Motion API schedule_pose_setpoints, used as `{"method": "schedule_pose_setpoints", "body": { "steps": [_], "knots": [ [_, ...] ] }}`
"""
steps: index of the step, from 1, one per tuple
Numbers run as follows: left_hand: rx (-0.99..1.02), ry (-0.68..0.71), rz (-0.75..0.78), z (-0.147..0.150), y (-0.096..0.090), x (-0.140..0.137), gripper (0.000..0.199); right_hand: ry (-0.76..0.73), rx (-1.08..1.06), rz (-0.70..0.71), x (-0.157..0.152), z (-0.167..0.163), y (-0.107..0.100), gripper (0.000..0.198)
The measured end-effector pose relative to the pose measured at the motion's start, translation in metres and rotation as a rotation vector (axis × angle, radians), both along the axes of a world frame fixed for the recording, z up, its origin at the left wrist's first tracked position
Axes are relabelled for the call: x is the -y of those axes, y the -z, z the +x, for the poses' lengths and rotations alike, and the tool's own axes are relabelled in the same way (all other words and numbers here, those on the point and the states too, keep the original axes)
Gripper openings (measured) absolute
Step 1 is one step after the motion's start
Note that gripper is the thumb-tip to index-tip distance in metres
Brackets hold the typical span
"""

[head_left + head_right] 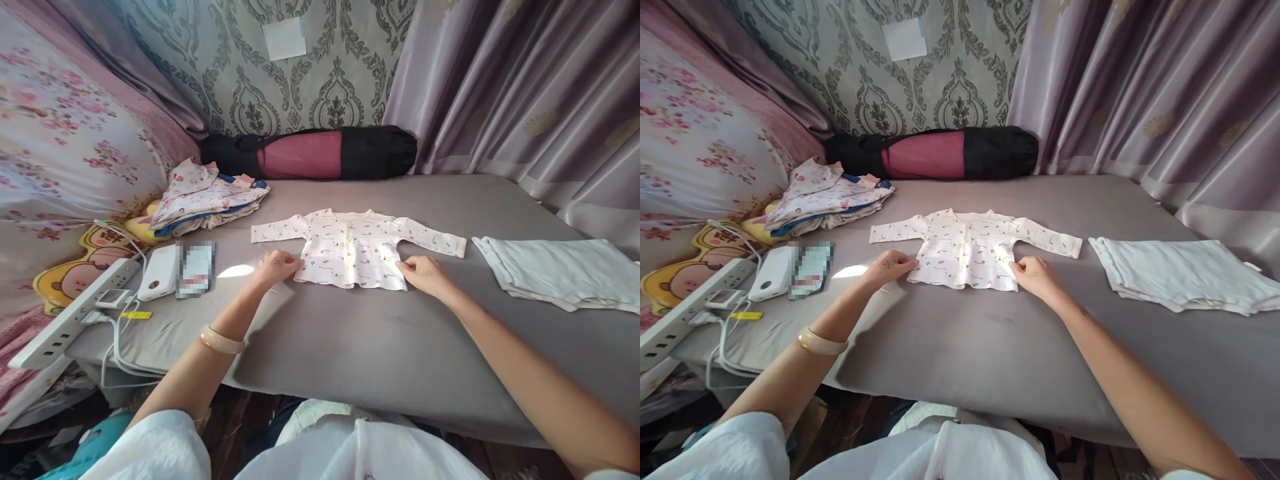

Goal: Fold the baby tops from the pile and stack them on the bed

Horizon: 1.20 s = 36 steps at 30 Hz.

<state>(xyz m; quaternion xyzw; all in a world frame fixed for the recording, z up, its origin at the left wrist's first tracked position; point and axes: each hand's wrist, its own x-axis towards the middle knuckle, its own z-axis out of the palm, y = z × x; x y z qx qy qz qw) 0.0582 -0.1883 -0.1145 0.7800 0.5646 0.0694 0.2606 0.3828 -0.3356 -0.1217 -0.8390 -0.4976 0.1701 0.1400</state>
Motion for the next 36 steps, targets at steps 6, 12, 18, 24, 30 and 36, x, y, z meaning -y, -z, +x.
{"method": "schedule_pose_setpoints", "body": {
  "steps": [6,12,18,24,30,36],
  "knots": [
    [-0.090,0.006,-0.015,0.009,-0.010,0.019,0.033,0.005,-0.068,-0.132,0.014,-0.014,-0.007,0.038],
    [-0.013,-0.034,-0.022,0.006,-0.012,0.027,0.024,-0.018,-0.075,-0.104,0.021,-0.011,-0.009,0.034],
    [0.168,-0.077,-0.029,0.000,-0.006,0.023,0.018,-0.021,-0.008,-0.167,0.022,-0.005,-0.010,0.035],
    [0.422,-0.216,-0.325,0.009,-0.007,0.015,0.026,-0.059,0.190,-0.155,0.018,-0.011,-0.024,0.034],
    [0.566,-0.334,-0.473,0.019,-0.003,0.004,0.027,-0.282,0.258,0.225,-0.012,-0.043,-0.017,0.032],
    [0.600,-0.277,-0.493,0.020,-0.002,0.003,0.018,-0.435,0.295,0.187,-0.047,-0.058,0.017,0.049]
  ]
}}
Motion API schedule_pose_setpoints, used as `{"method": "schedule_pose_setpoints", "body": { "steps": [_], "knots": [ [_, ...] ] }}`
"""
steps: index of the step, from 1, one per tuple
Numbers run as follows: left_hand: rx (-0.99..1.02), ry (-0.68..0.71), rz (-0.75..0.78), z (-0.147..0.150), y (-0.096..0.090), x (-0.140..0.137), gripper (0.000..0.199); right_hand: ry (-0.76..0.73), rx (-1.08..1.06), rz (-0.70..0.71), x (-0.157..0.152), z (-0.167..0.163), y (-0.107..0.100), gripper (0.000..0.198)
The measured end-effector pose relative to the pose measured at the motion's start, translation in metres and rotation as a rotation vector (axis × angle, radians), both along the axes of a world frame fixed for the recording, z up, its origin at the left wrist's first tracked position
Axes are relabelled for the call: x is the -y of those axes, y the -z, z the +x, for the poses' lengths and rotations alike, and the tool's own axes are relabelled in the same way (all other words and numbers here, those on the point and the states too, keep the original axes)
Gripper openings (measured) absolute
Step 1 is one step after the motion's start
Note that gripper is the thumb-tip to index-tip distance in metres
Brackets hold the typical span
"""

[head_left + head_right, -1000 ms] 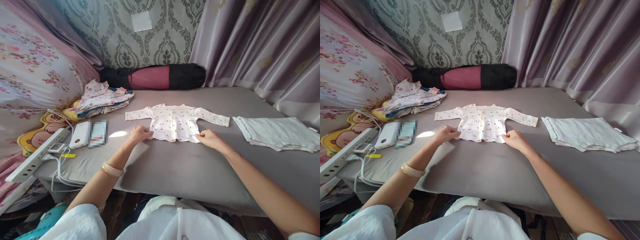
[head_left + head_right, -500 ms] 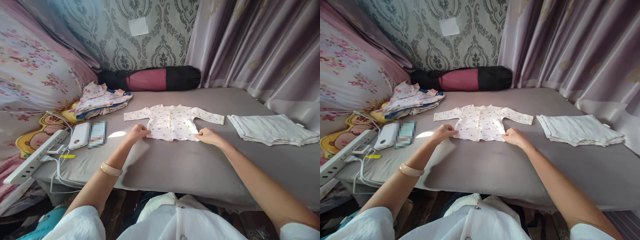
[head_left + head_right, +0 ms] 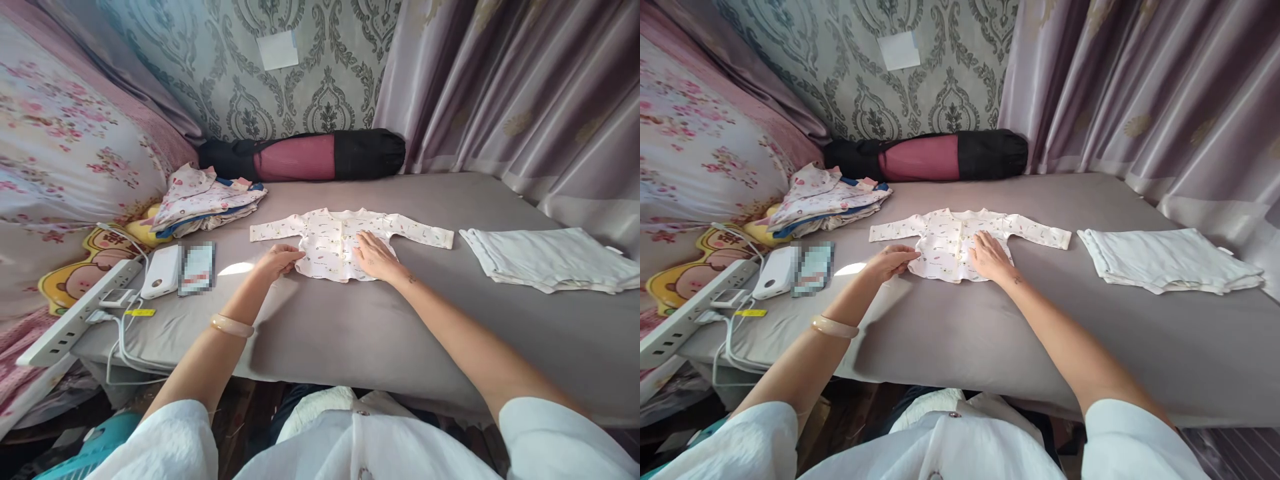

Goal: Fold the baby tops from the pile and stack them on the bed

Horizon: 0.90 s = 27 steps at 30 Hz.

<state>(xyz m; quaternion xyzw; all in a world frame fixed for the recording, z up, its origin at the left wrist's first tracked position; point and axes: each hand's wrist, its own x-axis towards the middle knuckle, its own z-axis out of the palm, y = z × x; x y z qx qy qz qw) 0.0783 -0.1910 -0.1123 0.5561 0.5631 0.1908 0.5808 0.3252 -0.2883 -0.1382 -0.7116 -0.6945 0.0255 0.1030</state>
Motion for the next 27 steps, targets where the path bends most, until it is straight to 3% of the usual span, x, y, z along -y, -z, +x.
{"method": "schedule_pose_setpoints", "body": {
  "steps": [3,7,14,17,22,25,27],
  "knots": [
    [-0.093,0.000,0.124,-0.003,0.002,0.000,0.015,0.086,0.027,-0.051,-0.005,0.002,0.011,0.062],
    [-0.365,0.162,0.422,-0.007,0.004,0.003,0.023,0.120,0.057,-0.064,-0.004,0.003,0.018,0.067],
    [-0.859,0.399,0.895,-0.005,-0.003,0.018,0.029,0.042,-0.080,-0.079,0.005,0.004,0.006,0.058],
    [-0.746,0.550,1.103,-0.002,-0.004,0.028,0.023,-0.087,-0.261,-0.076,0.019,0.000,-0.006,0.056],
    [-0.306,0.878,1.024,0.015,0.004,0.048,0.024,-0.255,-0.329,0.005,0.043,-0.015,-0.018,0.040],
    [-0.238,0.841,0.981,0.025,0.009,0.054,0.025,-0.266,-0.371,0.038,0.046,-0.019,-0.019,0.015],
    [-0.242,0.793,0.965,0.029,0.011,0.056,0.027,-0.252,-0.392,0.070,0.043,-0.018,-0.016,0.019]
  ]
}}
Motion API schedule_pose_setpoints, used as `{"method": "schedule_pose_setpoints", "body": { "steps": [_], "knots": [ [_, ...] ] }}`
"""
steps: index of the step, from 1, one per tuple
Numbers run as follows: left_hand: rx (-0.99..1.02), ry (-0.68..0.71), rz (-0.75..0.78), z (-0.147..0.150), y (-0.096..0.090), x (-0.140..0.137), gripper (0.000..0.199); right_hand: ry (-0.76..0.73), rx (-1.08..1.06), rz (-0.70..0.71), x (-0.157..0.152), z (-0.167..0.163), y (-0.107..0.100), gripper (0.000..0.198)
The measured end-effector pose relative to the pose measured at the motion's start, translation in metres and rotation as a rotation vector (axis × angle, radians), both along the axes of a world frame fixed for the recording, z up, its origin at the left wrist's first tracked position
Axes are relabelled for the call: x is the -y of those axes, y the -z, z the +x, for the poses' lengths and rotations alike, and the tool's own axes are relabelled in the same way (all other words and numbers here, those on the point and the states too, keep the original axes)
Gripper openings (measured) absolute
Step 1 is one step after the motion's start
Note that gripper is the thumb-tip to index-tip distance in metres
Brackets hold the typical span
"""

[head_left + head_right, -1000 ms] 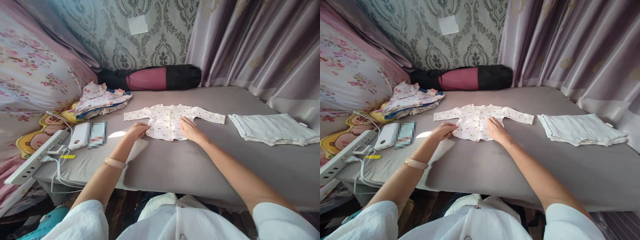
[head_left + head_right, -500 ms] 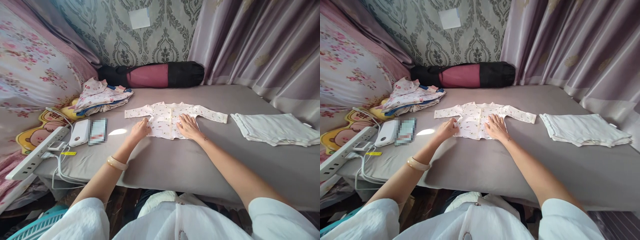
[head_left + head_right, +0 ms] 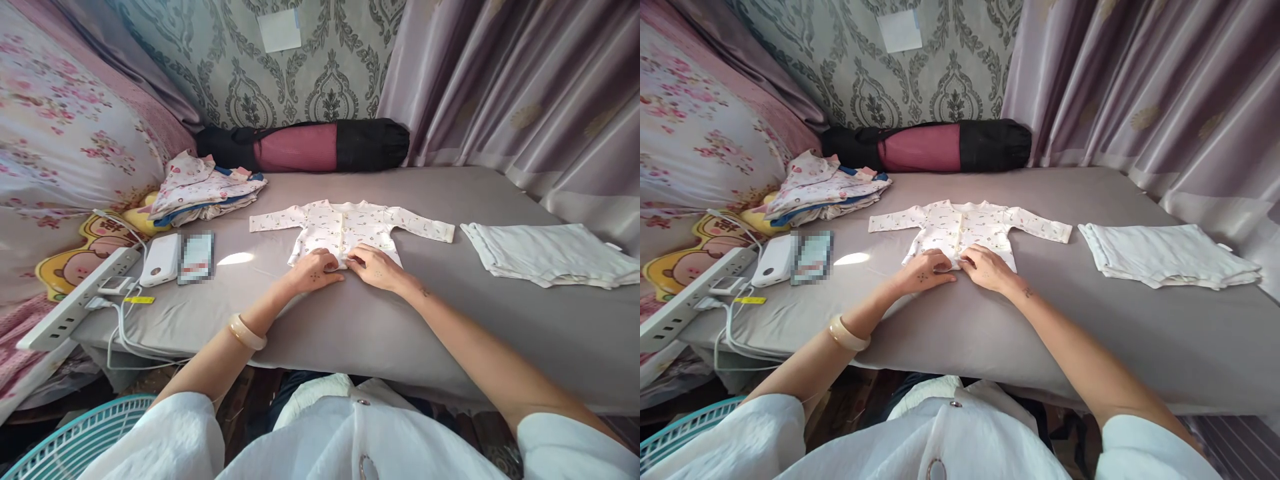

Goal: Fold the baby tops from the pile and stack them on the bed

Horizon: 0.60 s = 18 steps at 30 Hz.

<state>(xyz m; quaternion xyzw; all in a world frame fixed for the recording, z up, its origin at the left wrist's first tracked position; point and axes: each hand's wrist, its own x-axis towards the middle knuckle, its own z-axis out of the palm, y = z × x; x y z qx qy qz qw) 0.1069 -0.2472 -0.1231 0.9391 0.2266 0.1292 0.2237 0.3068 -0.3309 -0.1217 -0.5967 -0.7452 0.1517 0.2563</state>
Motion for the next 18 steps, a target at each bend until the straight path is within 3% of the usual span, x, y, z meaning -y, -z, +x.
{"method": "schedule_pose_setpoints", "body": {
  "steps": [3,9,11,14,16,18],
  "knots": [
    [-0.015,-0.061,-0.022,0.002,-0.001,0.003,0.026,0.073,-0.121,-0.040,-0.010,0.006,0.004,0.035],
    [-0.044,-0.099,0.033,0.006,-0.001,0.009,0.018,0.340,-0.474,-0.148,-0.024,0.010,0.004,0.041],
    [-0.037,-0.035,0.033,0.007,-0.002,0.008,0.020,0.322,-0.510,-0.173,-0.022,0.008,0.000,0.042],
    [-0.025,-0.017,-0.053,0.005,-0.005,0.001,0.024,0.177,-0.578,-0.324,-0.017,0.007,-0.009,0.040],
    [0.013,-0.182,-0.080,-0.001,-0.007,-0.008,0.026,0.214,-0.664,-0.355,-0.013,0.014,-0.017,0.035],
    [0.055,-0.449,-0.048,-0.013,-0.009,-0.018,0.024,0.441,-0.722,-0.272,-0.010,0.028,-0.022,0.030]
  ]
}}
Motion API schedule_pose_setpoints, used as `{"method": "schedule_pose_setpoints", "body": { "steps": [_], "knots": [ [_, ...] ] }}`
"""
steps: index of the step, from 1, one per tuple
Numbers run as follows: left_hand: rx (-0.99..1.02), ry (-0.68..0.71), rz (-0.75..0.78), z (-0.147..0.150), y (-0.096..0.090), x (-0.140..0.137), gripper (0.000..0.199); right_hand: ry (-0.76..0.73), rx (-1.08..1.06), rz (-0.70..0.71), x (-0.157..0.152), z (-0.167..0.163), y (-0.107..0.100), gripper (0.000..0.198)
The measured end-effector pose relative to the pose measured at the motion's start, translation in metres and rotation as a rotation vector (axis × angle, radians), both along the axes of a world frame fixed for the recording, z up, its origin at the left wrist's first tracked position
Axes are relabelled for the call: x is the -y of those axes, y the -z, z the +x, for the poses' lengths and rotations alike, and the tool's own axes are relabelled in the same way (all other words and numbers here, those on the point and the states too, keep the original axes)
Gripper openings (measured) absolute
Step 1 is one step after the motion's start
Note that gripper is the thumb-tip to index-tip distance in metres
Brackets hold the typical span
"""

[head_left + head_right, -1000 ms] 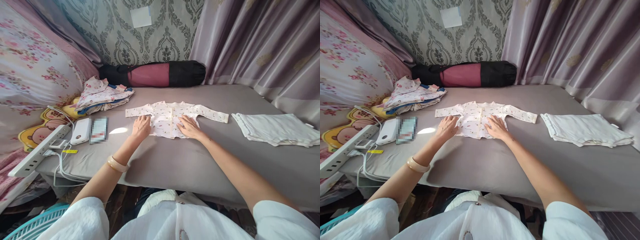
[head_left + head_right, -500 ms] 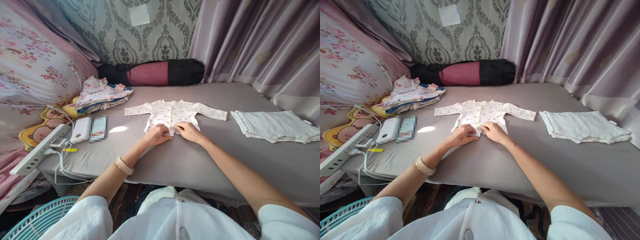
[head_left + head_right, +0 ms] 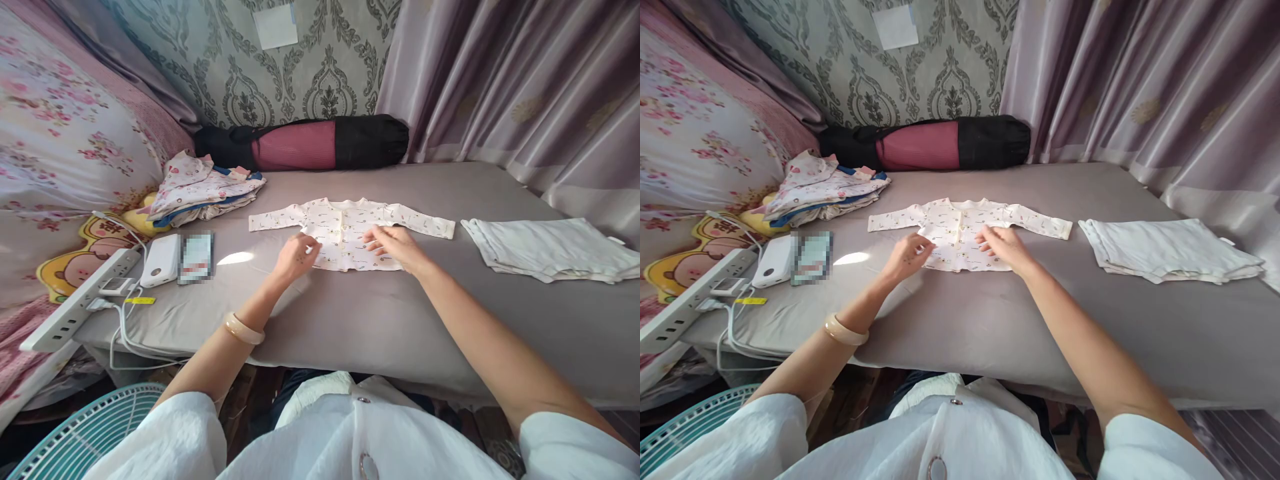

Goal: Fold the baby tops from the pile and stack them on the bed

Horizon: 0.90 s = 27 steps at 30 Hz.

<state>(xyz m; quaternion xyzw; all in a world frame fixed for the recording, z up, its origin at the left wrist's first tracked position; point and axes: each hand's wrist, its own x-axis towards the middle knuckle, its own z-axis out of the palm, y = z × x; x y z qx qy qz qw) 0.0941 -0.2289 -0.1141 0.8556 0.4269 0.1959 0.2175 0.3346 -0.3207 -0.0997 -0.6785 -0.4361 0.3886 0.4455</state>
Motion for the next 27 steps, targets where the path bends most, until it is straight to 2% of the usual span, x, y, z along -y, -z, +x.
{"method": "schedule_pose_setpoints", "body": {
  "steps": [2,3,5,10,14,17,20,22,24,27],
  "knots": [
    [-0.012,-0.249,-0.005,-0.014,-0.001,-0.012,0.021,0.259,0.054,-0.052,0.004,0.017,-0.002,0.022],
    [-0.027,-0.338,-0.048,-0.021,-0.002,-0.017,0.019,0.344,0.089,-0.105,0.006,0.026,-0.002,0.019],
    [-0.015,-0.440,-0.181,-0.031,-0.001,-0.027,0.015,0.413,0.109,-0.211,0.010,0.039,-0.001,0.017],
    [0.236,-0.464,-0.645,-0.032,-0.002,-0.036,0.018,0.306,-0.178,-0.382,0.018,0.046,0.002,0.020],
    [0.337,-0.433,-0.897,-0.028,-0.008,-0.032,0.025,0.125,-0.411,-0.473,0.024,0.048,0.005,0.015],
    [0.384,-0.374,-1.045,-0.031,-0.010,-0.031,0.030,0.030,-0.452,-0.477,0.029,0.051,0.004,0.011],
    [0.371,-0.337,-1.063,-0.034,-0.007,-0.033,0.023,0.029,-0.377,-0.447,0.031,0.052,0.004,0.015],
    [0.345,-0.333,-0.994,-0.034,-0.005,-0.034,0.018,0.037,-0.239,-0.442,0.032,0.053,0.004,0.021],
    [0.303,-0.337,-0.846,-0.034,-0.004,-0.033,0.014,0.057,0.038,-0.453,0.032,0.053,0.005,0.021],
    [0.142,-0.314,-0.539,-0.031,-0.004,-0.031,0.009,0.047,0.592,-0.446,0.033,0.048,0.006,0.017]
  ]
}}
